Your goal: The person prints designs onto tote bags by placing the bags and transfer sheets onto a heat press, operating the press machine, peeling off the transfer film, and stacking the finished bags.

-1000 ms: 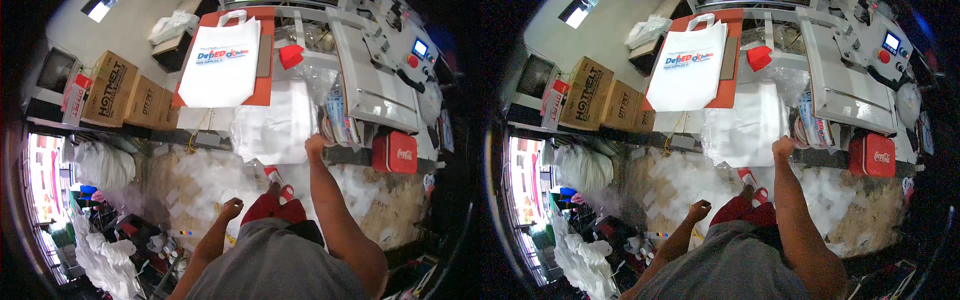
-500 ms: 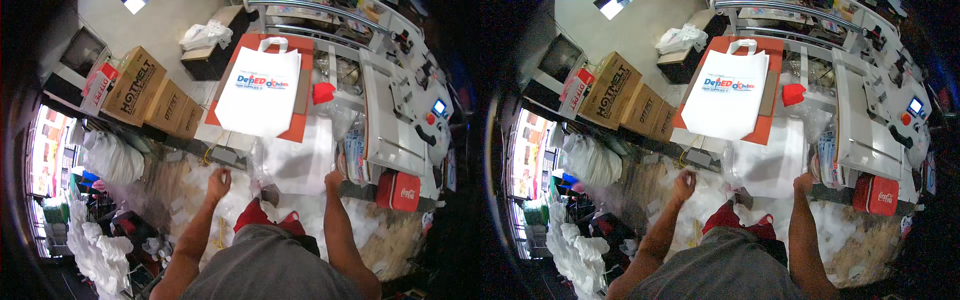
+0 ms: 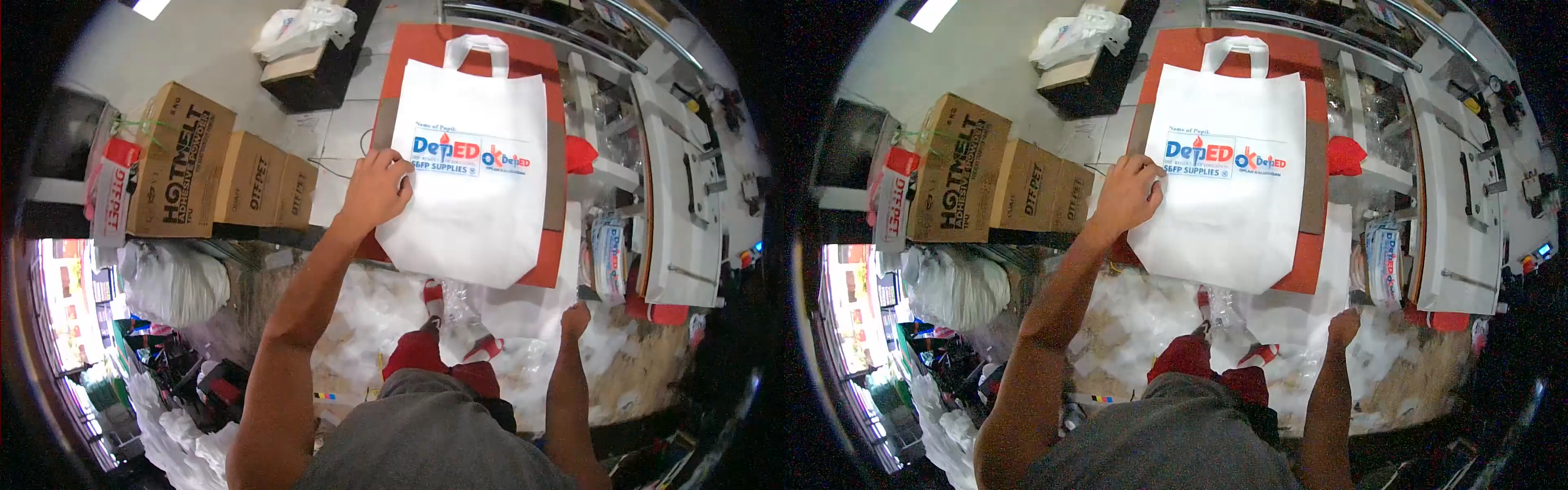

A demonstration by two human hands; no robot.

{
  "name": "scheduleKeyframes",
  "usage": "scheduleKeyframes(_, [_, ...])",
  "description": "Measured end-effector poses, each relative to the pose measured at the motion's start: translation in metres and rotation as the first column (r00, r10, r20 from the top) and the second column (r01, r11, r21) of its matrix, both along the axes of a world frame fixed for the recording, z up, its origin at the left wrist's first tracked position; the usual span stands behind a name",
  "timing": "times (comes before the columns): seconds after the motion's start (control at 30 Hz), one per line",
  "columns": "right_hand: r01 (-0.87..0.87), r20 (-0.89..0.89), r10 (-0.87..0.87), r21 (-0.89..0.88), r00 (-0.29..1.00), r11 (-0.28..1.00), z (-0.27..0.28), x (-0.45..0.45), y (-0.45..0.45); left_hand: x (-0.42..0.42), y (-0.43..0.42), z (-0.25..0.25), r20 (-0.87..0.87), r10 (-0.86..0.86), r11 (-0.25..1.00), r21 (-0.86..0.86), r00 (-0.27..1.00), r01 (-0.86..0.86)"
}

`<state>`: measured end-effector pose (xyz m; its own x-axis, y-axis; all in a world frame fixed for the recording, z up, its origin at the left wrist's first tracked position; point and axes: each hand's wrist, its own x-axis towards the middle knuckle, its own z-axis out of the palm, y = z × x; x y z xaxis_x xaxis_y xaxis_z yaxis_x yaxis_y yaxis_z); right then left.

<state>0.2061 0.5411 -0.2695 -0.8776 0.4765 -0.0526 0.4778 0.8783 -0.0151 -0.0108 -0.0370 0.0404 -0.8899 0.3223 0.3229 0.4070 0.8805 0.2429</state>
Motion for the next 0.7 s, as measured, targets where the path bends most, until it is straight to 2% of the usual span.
scheduleKeyframes(0.07, [-0.187, 0.086, 0.173, 0.204, 0.981, 0.961, 0.019, -0.002, -0.007, -0.005, 0.0, 0.0, 0.032, -0.007, 1.0, -0.008, 0.999, 0.008])
scheduleKeyframes(0.1, [-0.182, 0.093, 0.165, 0.208, 0.982, 0.961, 0.024, -0.005, -0.01, -0.008, 0.0, 0.002, 0.042, -0.005, 1.0, -0.022, 0.999, 0.006])
scheduleKeyframes(0.17, [-0.026, 0.088, 0.023, 0.042, 0.996, 0.999, 0.028, -0.008, -0.012, -0.012, 0.0, 0.004, 0.065, -0.03, 0.999, -0.009, 0.997, 0.031])
scheduleKeyframes(0.2, [-0.023, 0.092, 0.019, 0.044, 0.996, 0.999, 0.03, -0.008, -0.013, -0.013, -0.001, 0.005, 0.083, -0.047, 0.999, 0.0, 0.995, 0.047])
scheduleKeyframes(0.27, [0.116, 0.048, -0.111, -0.127, 0.993, 0.985, 0.036, -0.008, -0.019, -0.014, 0.0, 0.005, 0.093, -0.056, 0.998, -0.003, 0.994, 0.056])
scheduleKeyframes(0.43, [0.156, 0.044, -0.151, -0.154, 0.988, 0.976, 0.044, -0.01, -0.038, -0.013, 0.0, 0.001, 0.109, -0.086, 0.996, 0.021, 0.99, 0.084])
scheduleKeyframes(0.5, [0.165, 0.049, -0.159, -0.17, 0.986, 0.972, 0.047, -0.011, -0.042, -0.003, -0.004, 0.004, -0.004, 0.024, 0.977, 0.21, 1.0, -0.023])
scheduleKeyframes(0.53, [0.166, 0.033, -0.163, -0.173, 0.986, 0.971, 0.049, -0.011, -0.044, 0.004, -0.009, 0.003, -0.004, 0.022, 0.978, 0.207, 1.0, -0.021])
scheduleKeyframes(0.6, [0.167, 0.016, -0.167, -0.181, 0.986, 0.969, 0.046, -0.009, -0.044, 0.023, -0.025, -0.007, 0.028, 0.21, 0.891, 0.406, 0.977, -0.203])
scheduleKeyframes(0.63, [0.151, 0.025, -0.149, -0.166, 0.988, 0.975, 0.043, -0.008, -0.043, 0.038, -0.033, -0.014, 0.024, 0.21, 0.893, 0.403, 0.977, -0.202])
scheduleKeyframes(0.7, [0.129, 0.027, -0.127, -0.152, 0.992, 0.98, 0.04, -0.008, -0.043, 0.075, -0.05, -0.037, 0.154, 0.431, 0.729, 0.522, 0.889, -0.444])
